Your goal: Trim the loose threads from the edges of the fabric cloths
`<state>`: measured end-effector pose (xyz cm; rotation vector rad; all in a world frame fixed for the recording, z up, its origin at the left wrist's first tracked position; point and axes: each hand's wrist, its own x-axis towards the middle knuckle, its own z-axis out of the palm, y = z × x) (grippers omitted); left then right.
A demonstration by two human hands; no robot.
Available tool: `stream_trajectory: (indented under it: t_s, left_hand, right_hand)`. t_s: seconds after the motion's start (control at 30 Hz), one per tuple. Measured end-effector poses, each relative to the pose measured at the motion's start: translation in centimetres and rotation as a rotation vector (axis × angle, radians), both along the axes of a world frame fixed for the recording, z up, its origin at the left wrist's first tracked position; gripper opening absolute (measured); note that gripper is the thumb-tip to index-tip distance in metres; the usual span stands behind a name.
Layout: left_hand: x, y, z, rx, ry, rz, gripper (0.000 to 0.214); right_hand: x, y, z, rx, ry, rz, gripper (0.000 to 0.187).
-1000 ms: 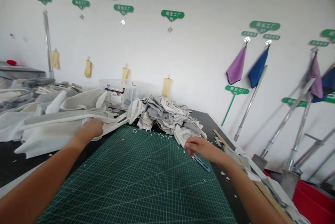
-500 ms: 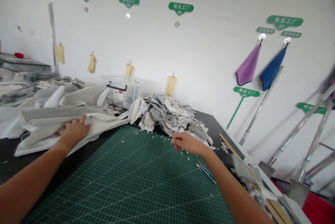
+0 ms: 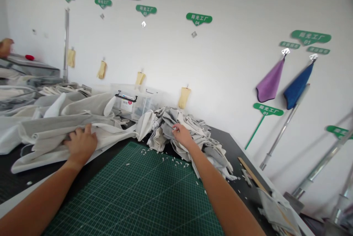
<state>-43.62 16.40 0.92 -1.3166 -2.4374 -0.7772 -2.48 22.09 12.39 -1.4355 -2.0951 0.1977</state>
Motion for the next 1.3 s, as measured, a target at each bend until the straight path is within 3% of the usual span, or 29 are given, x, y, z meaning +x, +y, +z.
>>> stream_trajectory:
  t_s: [0.1,0.17,0.23,0.33,0.4,0.5,0.6,0.63,0.73,0.8,0.87,0.93,1.1,1.2,1.3]
  left_hand:
    - [0.6,-0.1,0.5,0.085,0.136,0.063,0.048]
    - [0.6,0.0,0.6,0.105,0.188,0.044,0.047]
    - [0.6,0.1,0.7,0.112,0.195,0.036,0.047]
    - [0.4,0.2,0.9,0.114,0.164,0.034,0.048]
    - [0.3,0.2,1.0,0.111,0.135,0.02,0.05]
    - [0.1,0.2,1.0,0.106,0.091,-0.013,0.054]
    - [-0.1,0.4,0.9,0.11,0.08,-0.03,0.054]
    - [-0.1,0.4,0.9,0.109,0.078,-0.027,0.054]
    - [0.3,0.3,0.7,0.099,0.064,-0.012,0.051]
    - [0.8,0.1,1.0,0.118,0.065,-0.012,0.048]
    - [1.5,-0.1,2.0,0.172,0.074,-0.036,0.047]
    - [2.6,-0.3,3.7,0.229,0.055,-0.094,0.047]
    - [7.3,-2.6,10.2,0.255,-0.226,-0.428,0.035]
    - [11.5,-6.6,12.7,0.211,-0.388,-0.75,0.029]
    - [16.1,-12.5,13.1,0.086,-0.687,-1.07,0.028]
  right_hand:
    - [-2.5,2.6,0.2,0.091,0.022,-0.147,0.048]
    - [-3.8,3.6,0.3,0.074,0.023,-0.21,0.055]
    - [-4.6,4.2,0.4,0.029,0.008,-0.232,0.045]
    - [-4.7,4.8,0.9,-0.01,0.005,-0.226,0.015]
    - [-4.3,5.4,2.0,-0.009,0.033,-0.226,0.008]
    - [-3.4,6.3,5.6,0.026,0.119,-0.225,0.017]
    - [-2.4,6.2,11.3,0.113,0.24,-0.188,0.026]
    - [-2.2,5.7,13.2,0.19,0.393,-0.111,0.025]
    - [-1.4,1.9,17.7,0.263,0.632,0.13,0.019]
    - [-1.0,-2.0,18.8,0.186,0.641,0.208,0.02]
    - [-0.5,-6.1,18.1,0.085,0.632,0.221,0.022]
    - [-0.1,-9.8,16.3,-0.017,0.615,0.205,0.022]
    - [0.5,-17.1,9.8,-0.222,0.535,0.139,0.02]
    - [1.1,-21.0,6.4,-0.272,0.505,0.083,0.021]
    - [2.2,-24.4,3.7,-0.278,0.502,0.039,0.025]
